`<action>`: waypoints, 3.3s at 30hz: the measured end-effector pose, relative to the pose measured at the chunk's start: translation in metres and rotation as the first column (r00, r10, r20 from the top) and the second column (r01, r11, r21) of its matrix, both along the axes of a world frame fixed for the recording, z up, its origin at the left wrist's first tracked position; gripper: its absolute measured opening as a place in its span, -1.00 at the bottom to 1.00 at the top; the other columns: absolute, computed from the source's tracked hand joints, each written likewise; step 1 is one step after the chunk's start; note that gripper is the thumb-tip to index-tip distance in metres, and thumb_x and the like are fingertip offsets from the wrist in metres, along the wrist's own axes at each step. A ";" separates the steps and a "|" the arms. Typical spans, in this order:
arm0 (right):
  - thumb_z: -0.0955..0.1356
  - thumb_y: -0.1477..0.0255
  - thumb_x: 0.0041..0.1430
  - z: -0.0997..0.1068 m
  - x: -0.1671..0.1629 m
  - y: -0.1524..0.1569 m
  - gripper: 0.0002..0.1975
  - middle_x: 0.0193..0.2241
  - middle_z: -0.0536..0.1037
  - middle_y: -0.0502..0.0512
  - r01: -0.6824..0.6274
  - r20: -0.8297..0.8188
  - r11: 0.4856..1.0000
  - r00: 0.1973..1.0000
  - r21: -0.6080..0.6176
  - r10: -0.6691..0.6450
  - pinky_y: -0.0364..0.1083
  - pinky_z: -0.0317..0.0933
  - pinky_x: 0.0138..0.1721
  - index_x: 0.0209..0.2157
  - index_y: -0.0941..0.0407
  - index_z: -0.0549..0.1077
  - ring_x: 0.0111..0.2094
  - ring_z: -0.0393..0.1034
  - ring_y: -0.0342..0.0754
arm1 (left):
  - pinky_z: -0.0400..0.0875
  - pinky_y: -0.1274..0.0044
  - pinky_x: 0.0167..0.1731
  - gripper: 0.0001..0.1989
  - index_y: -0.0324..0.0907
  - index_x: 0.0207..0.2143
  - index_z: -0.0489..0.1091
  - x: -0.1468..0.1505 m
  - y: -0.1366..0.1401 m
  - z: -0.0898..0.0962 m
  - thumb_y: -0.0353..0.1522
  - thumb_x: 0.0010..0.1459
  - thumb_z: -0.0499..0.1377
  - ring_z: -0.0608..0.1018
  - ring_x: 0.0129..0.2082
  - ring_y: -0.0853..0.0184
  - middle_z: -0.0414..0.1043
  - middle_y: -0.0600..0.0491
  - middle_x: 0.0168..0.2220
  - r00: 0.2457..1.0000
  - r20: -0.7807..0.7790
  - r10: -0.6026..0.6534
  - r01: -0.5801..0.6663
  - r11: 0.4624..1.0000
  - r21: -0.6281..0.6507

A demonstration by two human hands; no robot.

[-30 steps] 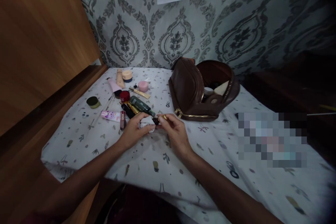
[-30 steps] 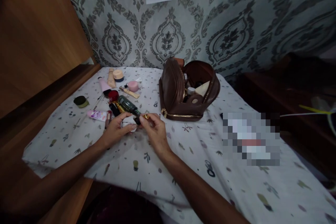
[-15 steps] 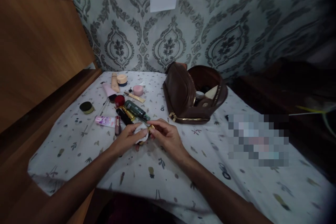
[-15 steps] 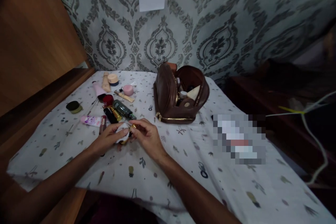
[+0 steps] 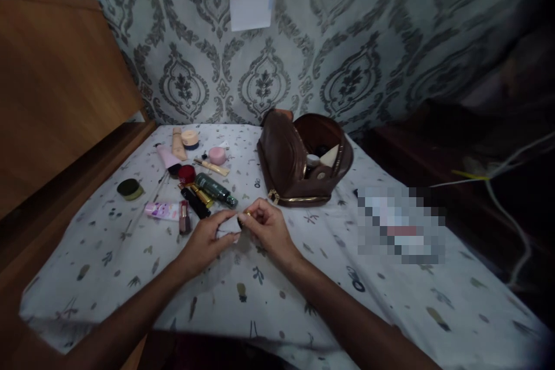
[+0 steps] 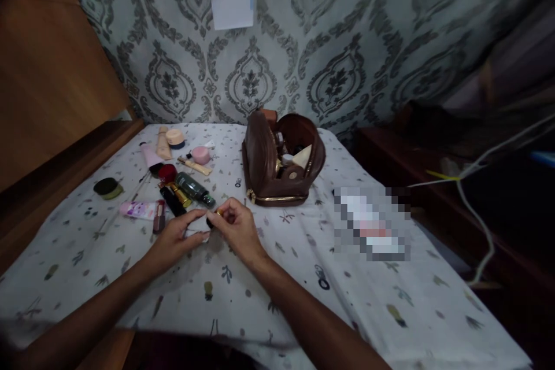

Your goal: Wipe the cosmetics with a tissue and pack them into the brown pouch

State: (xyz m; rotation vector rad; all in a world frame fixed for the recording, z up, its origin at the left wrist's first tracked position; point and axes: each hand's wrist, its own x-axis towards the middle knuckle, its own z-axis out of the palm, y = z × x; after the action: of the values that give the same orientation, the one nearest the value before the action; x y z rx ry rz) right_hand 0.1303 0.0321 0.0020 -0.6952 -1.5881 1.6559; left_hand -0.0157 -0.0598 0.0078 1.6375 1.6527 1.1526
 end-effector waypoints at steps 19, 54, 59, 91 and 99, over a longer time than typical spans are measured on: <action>0.46 0.16 0.07 0.123 0.114 0.081 -0.65 -0.67 0.34 -0.14 0.486 -0.214 0.829 0.872 0.276 -0.440 -0.24 0.07 -0.67 -0.44 0.10 0.33 -0.70 0.18 -0.25 | 0.34 0.53 -0.40 -0.64 -0.17 0.05 0.35 0.081 0.090 0.077 -0.34 0.19 0.09 0.49 -0.42 0.31 0.47 0.07 -0.38 0.967 -0.113 -0.230 0.223 0.972 -0.067; 0.34 0.26 0.26 0.103 0.119 0.136 -0.78 -0.59 0.40 -0.09 0.023 0.274 0.607 0.878 0.795 -0.393 -0.20 0.08 -0.50 -0.38 0.10 0.38 -0.57 0.24 -0.20 | 0.56 0.24 -0.18 -0.19 -0.14 0.36 -0.16 0.094 0.118 0.013 -0.53 0.07 0.04 0.60 -0.08 0.07 0.45 -0.24 0.08 0.824 -0.428 -0.371 0.426 0.904 0.037; 0.37 0.29 0.24 0.096 0.113 0.136 -0.78 -0.61 0.33 -0.11 -0.039 0.323 0.620 0.878 0.783 -0.352 -0.18 0.00 -0.52 -0.42 0.08 0.33 -0.59 0.18 -0.20 | 0.56 0.26 -0.19 -0.22 -0.16 0.33 -0.13 0.094 0.118 0.016 -0.52 0.06 0.04 0.60 -0.09 0.10 0.44 -0.22 0.09 0.824 -0.418 -0.383 0.427 0.904 0.014; 0.21 0.38 0.39 0.073 0.128 0.121 -0.70 -0.38 0.43 0.12 -0.241 0.428 0.505 0.854 0.829 -0.295 -0.11 0.20 -0.38 -0.12 0.21 0.52 -0.35 0.28 -0.07 | 0.56 0.32 -0.25 -0.19 -0.13 0.36 -0.26 0.089 0.120 0.007 -0.49 0.10 0.03 0.61 -0.10 0.11 0.49 -0.17 0.05 0.805 -0.434 -0.404 0.468 0.883 0.046; 0.18 0.42 0.40 0.076 0.123 0.123 -0.69 -0.43 0.37 0.09 -0.305 0.489 0.489 0.815 0.818 -0.310 -0.12 0.06 -0.41 -0.29 0.21 0.50 -0.39 0.22 -0.09 | 0.55 0.31 -0.26 -0.19 -0.14 0.35 -0.25 0.091 0.119 0.004 -0.49 0.08 0.02 0.60 -0.10 0.10 0.47 -0.19 0.07 0.798 -0.470 -0.376 0.443 0.896 0.036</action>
State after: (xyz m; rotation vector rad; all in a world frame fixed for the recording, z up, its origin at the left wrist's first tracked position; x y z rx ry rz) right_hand 0.2534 0.1548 0.0779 -0.6307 -2.5503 0.3406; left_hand 0.0751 0.0593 0.0122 2.3578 1.3698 0.7117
